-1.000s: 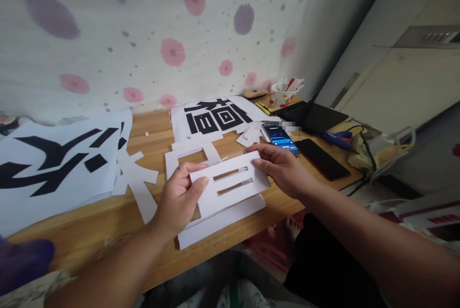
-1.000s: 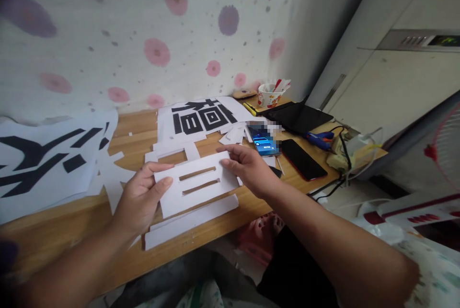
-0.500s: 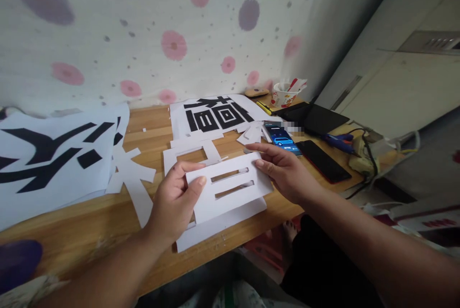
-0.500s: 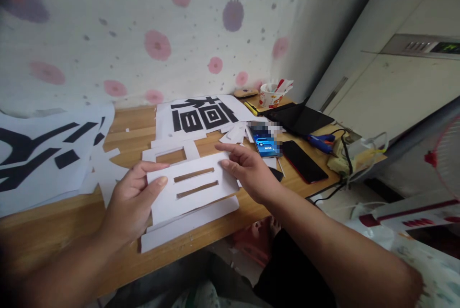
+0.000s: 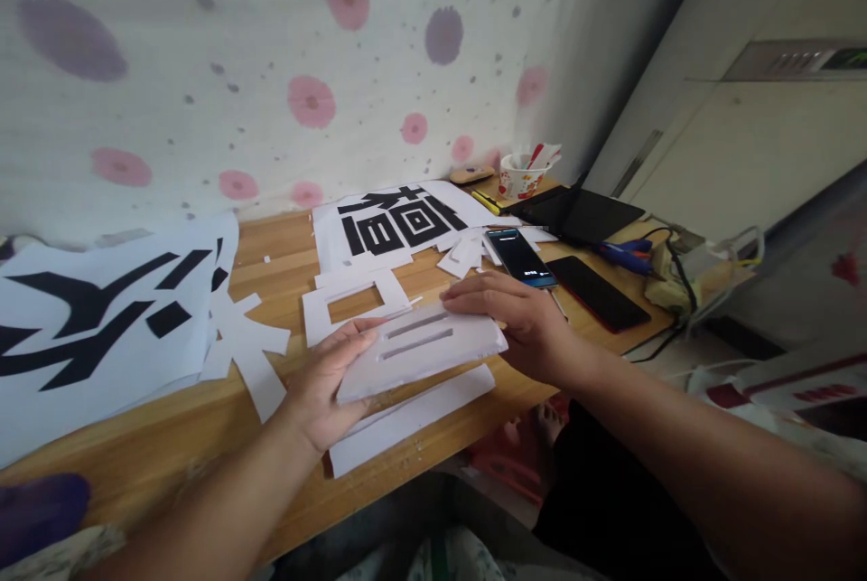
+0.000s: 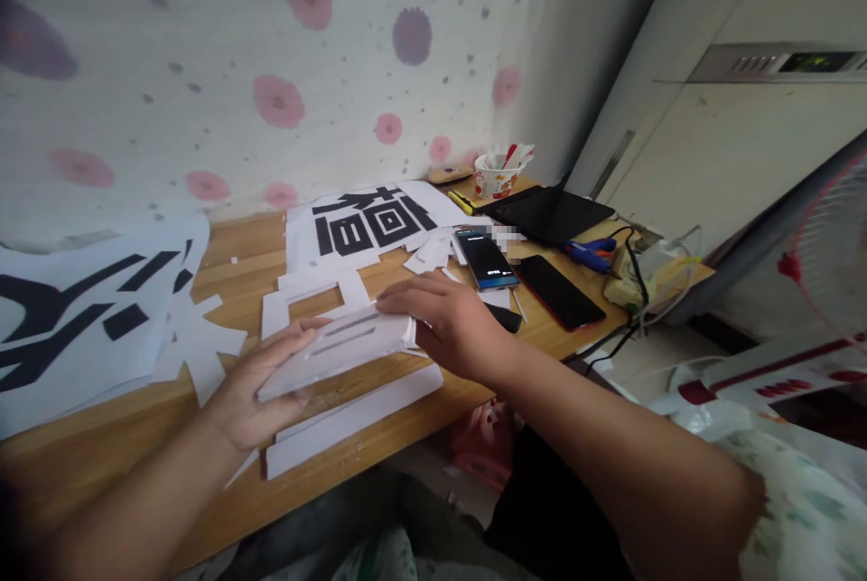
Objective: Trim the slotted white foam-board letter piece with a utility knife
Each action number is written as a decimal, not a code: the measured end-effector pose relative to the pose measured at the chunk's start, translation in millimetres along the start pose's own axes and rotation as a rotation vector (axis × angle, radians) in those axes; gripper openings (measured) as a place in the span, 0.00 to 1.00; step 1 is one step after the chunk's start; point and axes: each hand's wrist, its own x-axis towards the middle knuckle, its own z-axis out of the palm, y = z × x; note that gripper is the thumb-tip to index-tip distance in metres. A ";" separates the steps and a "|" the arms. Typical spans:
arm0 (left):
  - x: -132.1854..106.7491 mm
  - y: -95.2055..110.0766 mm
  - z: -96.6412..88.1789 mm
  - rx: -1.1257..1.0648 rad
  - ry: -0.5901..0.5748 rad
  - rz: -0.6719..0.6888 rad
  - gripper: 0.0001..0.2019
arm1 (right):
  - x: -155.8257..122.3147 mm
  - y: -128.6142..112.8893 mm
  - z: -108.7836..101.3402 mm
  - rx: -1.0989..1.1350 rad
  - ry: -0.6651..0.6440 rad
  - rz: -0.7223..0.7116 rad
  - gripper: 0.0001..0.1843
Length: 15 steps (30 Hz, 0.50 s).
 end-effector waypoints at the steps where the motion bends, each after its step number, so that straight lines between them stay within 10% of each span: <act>1: 3.1 -3.1 -1.8 -0.042 -0.011 -0.093 0.07 | -0.1 -0.4 2.1 0.004 -0.005 0.022 0.12; 5: 17.6 -13.5 -10.9 -0.102 -0.054 -0.302 0.10 | -0.4 -0.4 2.8 0.129 -0.027 0.348 0.11; 15: 7.4 -16.8 -16.9 0.034 -0.104 0.179 0.20 | 1.0 -1.6 8.5 0.911 0.058 0.769 0.17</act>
